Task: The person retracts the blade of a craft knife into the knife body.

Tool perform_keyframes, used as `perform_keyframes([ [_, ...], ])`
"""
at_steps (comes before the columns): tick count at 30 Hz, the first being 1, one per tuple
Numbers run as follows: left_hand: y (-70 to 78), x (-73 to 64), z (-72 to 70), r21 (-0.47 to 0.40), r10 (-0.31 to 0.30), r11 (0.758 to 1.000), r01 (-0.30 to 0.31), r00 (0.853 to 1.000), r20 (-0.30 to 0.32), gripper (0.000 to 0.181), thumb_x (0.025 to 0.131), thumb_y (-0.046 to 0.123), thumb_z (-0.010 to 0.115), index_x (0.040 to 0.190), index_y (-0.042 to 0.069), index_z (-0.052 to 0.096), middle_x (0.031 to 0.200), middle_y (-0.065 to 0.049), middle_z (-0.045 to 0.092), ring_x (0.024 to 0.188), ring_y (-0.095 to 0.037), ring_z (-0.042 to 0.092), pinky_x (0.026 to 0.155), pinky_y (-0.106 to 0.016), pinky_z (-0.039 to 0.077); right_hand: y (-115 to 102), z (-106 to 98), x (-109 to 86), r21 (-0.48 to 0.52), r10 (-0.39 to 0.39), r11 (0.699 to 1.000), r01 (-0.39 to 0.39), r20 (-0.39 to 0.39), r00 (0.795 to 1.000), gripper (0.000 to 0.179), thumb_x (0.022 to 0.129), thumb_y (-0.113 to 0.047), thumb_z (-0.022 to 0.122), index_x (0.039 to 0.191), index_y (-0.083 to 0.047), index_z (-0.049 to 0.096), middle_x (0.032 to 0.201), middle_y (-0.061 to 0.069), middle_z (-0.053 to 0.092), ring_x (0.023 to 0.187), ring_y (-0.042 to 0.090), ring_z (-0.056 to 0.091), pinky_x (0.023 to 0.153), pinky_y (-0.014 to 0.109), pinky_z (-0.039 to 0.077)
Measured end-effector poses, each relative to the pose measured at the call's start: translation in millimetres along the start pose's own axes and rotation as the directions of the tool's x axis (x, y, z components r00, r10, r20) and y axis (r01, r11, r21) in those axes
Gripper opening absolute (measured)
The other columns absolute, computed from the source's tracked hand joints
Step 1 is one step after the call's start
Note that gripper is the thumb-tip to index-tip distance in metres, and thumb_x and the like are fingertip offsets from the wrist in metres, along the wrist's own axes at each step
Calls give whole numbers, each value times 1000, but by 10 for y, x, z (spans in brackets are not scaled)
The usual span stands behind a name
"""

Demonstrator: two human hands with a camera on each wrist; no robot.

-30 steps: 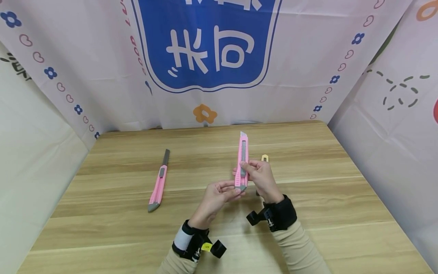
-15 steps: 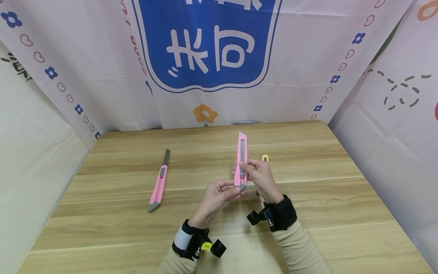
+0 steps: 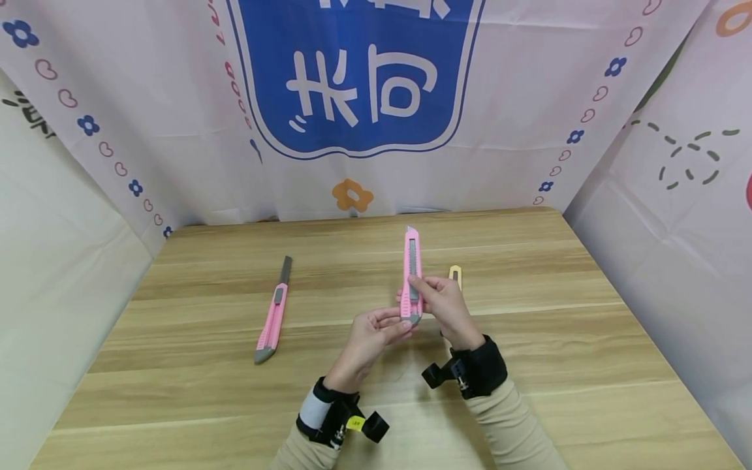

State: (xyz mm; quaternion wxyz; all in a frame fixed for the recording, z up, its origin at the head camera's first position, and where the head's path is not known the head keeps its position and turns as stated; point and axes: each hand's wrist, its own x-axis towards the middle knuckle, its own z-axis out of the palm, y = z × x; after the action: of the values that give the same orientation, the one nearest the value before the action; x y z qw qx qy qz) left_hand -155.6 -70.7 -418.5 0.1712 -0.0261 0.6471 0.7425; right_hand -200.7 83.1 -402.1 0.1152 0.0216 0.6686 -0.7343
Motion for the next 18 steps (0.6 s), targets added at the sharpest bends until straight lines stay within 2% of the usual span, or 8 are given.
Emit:
perform_keyframes([
  [7, -4, 3, 16, -14, 7, 1000, -7, 1000, -19, 34, 87, -2, 64, 121, -7, 60, 107, -21, 72, 88, -16, 74, 91, -37, 59, 6, -18, -14, 6, -44, 999, 44, 18, 999, 36, 98, -13, 55, 119, 15, 56, 96, 19, 75, 72, 6, 74, 70, 21, 62],
  [13, -3, 1, 15, -13, 4, 1000, -4, 1000, -15, 35, 87, -1, 65, 121, -7, 60, 107, -21, 72, 88, -16, 74, 94, -39, 58, 5, -26, -23, 24, -65, 998, 64, 28, 997, 35, 98, -11, 54, 120, 17, 55, 89, 13, 77, 72, 6, 74, 70, 21, 62],
  [18, 2, -11, 6, -5, 5, 1000, -5, 1000, 0, 36, 87, -1, 64, 122, -7, 59, 110, -22, 71, 91, -19, 74, 95, -41, 57, 0, -30, -25, 10, -60, 998, 59, 31, 998, 35, 98, -11, 54, 120, 16, 56, 91, 14, 77, 73, 6, 74, 69, 20, 61],
])
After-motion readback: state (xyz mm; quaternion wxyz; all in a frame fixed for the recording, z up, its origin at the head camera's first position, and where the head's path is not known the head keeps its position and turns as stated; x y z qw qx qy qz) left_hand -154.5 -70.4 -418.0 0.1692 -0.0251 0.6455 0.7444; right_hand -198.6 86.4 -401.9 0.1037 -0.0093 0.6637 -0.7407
